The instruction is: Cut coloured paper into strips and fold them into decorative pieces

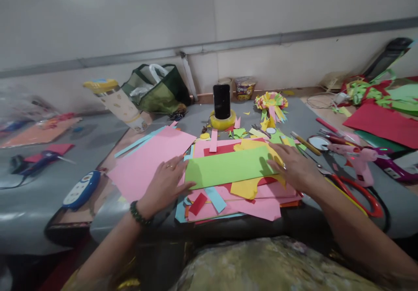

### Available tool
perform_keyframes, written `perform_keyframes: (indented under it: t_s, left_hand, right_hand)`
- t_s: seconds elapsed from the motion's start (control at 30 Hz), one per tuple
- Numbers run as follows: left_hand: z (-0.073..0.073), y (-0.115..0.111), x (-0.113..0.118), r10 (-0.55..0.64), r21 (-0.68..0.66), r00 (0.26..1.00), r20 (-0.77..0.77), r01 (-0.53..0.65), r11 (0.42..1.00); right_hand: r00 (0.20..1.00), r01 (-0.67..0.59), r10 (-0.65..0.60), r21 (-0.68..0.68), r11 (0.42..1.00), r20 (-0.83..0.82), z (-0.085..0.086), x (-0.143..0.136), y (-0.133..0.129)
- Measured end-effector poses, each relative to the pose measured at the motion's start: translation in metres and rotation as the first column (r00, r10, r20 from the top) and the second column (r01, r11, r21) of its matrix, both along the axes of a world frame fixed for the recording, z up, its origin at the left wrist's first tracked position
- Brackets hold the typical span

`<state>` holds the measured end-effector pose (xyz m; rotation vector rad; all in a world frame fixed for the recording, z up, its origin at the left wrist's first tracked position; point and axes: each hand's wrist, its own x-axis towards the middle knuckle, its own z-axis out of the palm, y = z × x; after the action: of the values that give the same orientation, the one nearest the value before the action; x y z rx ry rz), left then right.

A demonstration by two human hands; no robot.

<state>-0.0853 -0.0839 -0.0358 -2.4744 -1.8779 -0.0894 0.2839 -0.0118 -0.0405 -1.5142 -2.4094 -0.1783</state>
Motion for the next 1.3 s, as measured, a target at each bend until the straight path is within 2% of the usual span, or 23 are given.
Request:
perform_keyframes:
  t_s: [0.1, 0.17, 0.3, 0.4, 0.53, 0.6, 0.67, 0.73, 0.8, 0.87, 0.93, 1.0, 1.07, 1.17, 1.3]
  left_hand:
    - [0.003, 0.023, 0.019, 0.014, -0.110, 0.999, -0.034, -0.018, 0.994]
    - [0.002, 0.030, 0.024, 0.053, -0.110, 0.997, -0.047, -0.058, 0.992]
    - [0.001, 0.032, 0.020, 0.083, -0.033, 0.996, 0.011, -0.083, 0.996]
    - [-0.001, 0.033, 0.016, 0.095, 0.006, 0.992, 0.082, -0.096, 0.995]
    - [-0.005, 0.038, 0.013, 0.097, 0.066, 0.981, 0.168, -0.110, 0.992]
    - [-0.002, 0.038, 0.013, 0.072, 0.106, 0.974, 0.214, -0.096, 0.990]
    - [0.004, 0.033, 0.014, 0.034, 0.211, 0.960, 0.279, -0.096, 0.973]
    - [0.013, 0.024, 0.013, 0.000, 0.373, 0.940, 0.340, -0.134, 0.918]
    - [0.020, 0.012, 0.010, -0.021, 0.516, 0.938, 0.347, -0.172, 0.839]
    - [0.020, 0.001, 0.004, -0.104, 0.563, 0.951, 0.290, -0.082, 0.822]
    - [0.015, -0.008, -0.002, -0.252, 0.555, 0.941, 0.226, 0.088, 0.827]
    - [0.006, -0.014, -0.007, -0.402, 0.525, 0.896, 0.189, 0.254, 0.812]
    - [-0.003, -0.019, -0.010, -0.495, 0.484, 0.848, 0.189, 0.358, 0.799]
    - [-0.011, -0.024, -0.009, -0.523, 0.400, 0.820, 0.232, 0.410, 0.820]
    - [-0.015, -0.024, -0.005, -0.459, 0.260, 0.814, 0.356, 0.386, 0.885]
  right_hand:
    - [0.995, 0.052, -0.036, -0.172, 0.984, 0.094, 0.006, -0.017, 0.014]
    - [0.997, 0.049, -0.034, -0.199, 0.979, 0.076, 0.005, -0.022, 0.019]
    - [0.991, 0.022, -0.037, -0.115, 0.993, -0.127, -0.008, -0.019, 0.025]
    - [0.947, 0.006, -0.020, -0.044, 0.999, -0.322, -0.018, -0.013, 0.029]
    - [0.879, -0.025, 0.005, -0.036, 0.999, -0.477, -0.013, -0.012, 0.029]
    - [0.840, -0.052, 0.054, 0.020, 0.998, -0.540, -0.003, -0.014, 0.023]
    - [0.764, -0.048, 0.137, 0.157, 0.986, -0.630, 0.009, -0.015, 0.013]
    - [0.694, -0.017, 0.237, 0.314, 0.949, -0.680, 0.020, -0.013, 0.001]
    - [0.687, -0.032, 0.298, 0.381, 0.924, -0.663, 0.027, -0.007, -0.012]
    - [0.723, -0.135, 0.335, 0.352, 0.926, -0.605, 0.027, 0.001, -0.022]
    - [0.750, -0.271, 0.382, 0.276, 0.922, -0.540, 0.020, 0.009, -0.030]
    - [0.757, -0.387, 0.425, 0.184, 0.904, -0.496, 0.010, 0.013, -0.036]
    - [0.760, -0.446, 0.430, 0.090, 0.890, -0.486, 0.000, 0.015, -0.040]
    - [0.766, -0.480, 0.410, -0.016, 0.877, -0.495, -0.008, 0.017, -0.042]
    - [0.766, -0.519, 0.378, -0.152, 0.841, -0.521, -0.010, 0.020, -0.034]
